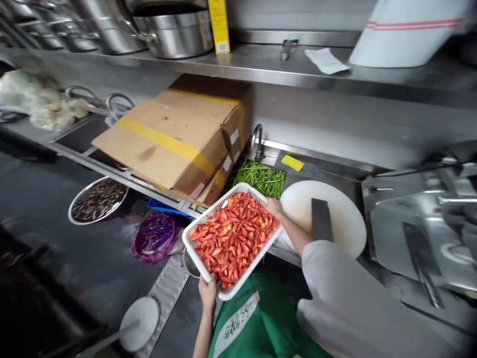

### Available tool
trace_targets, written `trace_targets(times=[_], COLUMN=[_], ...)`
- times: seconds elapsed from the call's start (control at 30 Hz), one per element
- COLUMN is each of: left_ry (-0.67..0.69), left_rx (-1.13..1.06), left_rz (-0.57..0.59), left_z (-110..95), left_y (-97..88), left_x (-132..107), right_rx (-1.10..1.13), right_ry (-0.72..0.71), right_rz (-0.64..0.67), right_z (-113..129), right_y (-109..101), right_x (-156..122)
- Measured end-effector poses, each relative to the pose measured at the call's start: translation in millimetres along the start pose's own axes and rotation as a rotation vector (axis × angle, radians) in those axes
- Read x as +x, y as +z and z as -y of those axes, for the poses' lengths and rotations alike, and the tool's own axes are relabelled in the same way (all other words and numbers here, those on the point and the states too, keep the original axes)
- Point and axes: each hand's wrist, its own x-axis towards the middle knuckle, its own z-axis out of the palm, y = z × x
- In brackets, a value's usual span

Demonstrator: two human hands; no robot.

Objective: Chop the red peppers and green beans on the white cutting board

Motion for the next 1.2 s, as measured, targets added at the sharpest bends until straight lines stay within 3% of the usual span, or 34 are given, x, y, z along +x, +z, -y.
trace_targets(times=[0.3,0.43,0.57,0.77,1.2], left_ry=[0.016,0.027,0.009,0.041,0.077], left_rx=[-0.004,-0.092,-0.169,-0.293,-0.312], left_rz=[0.018,-0.007,-0.029,-0.043,-0.057], left_z=[-2,1,-6,-20,-14], left_y=[-3.1,1.3,3.6,1.8,-2.3], left_x=[3,10,2,-11,-11], right_rx=[0.015,-0.016,-0.069,-0.133,-0.158], right_ry=[-0.057,-0.052,-0.091,-0.116,-0.128], right_rz=[-0.039,-0.062,-0.022,0.034,0.023], right_z=[-2,-1,-3,-16,-21], right_y=[-4,-4,-3,12,26], right_x=[-13,-9,-10,9,24])
